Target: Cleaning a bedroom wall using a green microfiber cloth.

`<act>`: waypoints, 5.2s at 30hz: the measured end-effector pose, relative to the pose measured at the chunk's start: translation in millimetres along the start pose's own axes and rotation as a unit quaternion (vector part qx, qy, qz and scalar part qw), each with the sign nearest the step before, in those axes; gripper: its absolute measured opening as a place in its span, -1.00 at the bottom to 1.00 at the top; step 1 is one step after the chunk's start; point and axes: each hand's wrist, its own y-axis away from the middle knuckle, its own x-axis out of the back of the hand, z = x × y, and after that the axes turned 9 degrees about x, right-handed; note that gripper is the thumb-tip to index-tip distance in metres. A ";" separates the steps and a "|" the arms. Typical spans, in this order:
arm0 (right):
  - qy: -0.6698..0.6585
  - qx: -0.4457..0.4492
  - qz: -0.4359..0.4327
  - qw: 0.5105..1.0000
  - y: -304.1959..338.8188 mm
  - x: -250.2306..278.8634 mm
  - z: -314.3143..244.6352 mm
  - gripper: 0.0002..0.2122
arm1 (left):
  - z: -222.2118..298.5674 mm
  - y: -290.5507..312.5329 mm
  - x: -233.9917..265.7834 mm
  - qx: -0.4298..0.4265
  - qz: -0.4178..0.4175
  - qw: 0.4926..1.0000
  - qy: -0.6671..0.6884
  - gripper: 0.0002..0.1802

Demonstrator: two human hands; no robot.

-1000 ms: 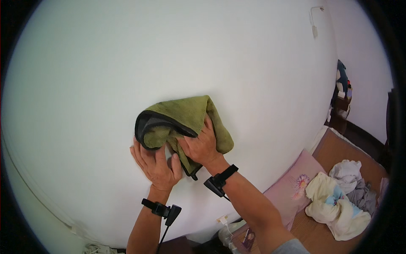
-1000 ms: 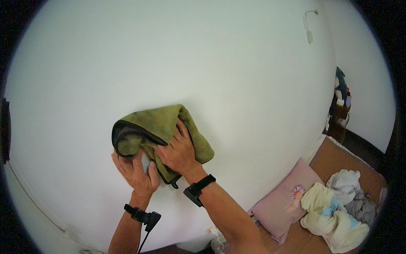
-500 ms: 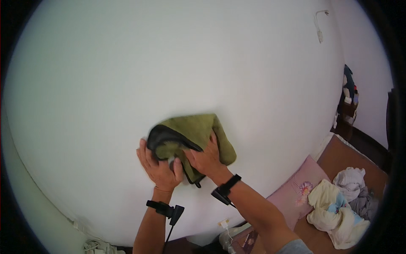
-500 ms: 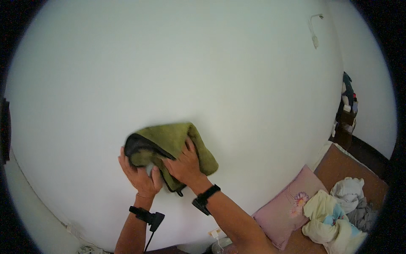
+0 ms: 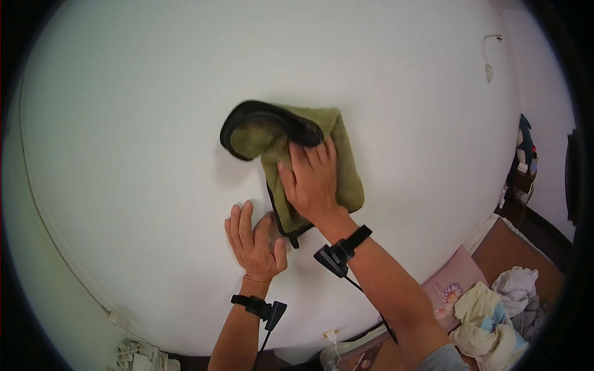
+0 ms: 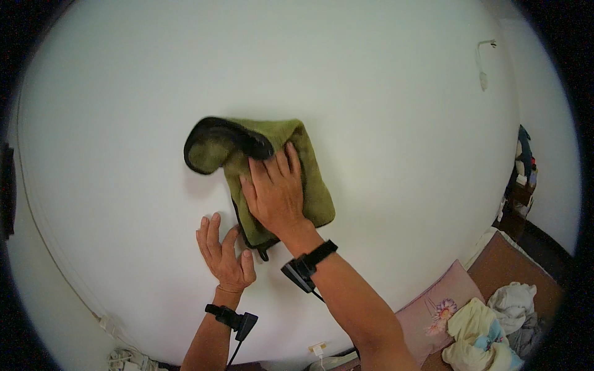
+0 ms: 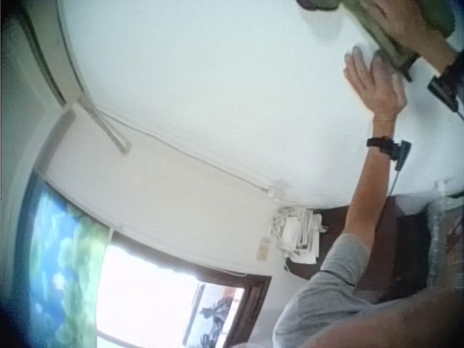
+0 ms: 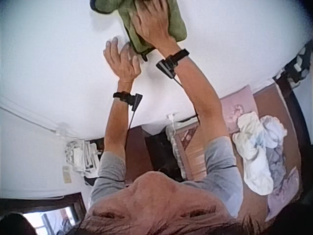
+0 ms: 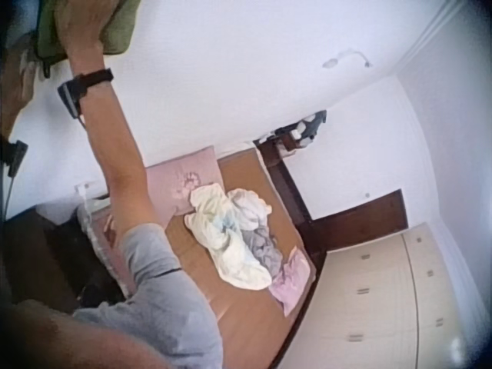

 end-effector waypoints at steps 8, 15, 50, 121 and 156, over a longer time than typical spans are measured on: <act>-0.066 0.034 -0.165 0.984 106.2 45.7 -7.9 -0.59 | -3.7 1.2 -4.2 -0.001 0.010 1.000 0.015 -0.43; -0.009 0.040 -0.074 0.996 24.2 23.5 18.8 -0.71 | 0.1 -0.4 -3.0 0.007 -0.004 1.000 0.003 -0.48; 0.134 0.012 -0.139 0.981 140.4 82.2 19.9 -0.62 | 0.9 -3.6 -6.7 0.004 0.063 0.995 0.075 -0.65; -0.243 -0.183 -0.385 0.871 94.0 164.3 87.3 -0.62 | 209.9 -28.5 -49.3 0.635 -0.193 0.699 0.268 -0.76; -0.328 -0.840 -0.122 0.414 1.2 242.4 133.8 -0.73 | 236.1 -32.0 -19.6 0.768 -0.304 0.214 0.522 -0.41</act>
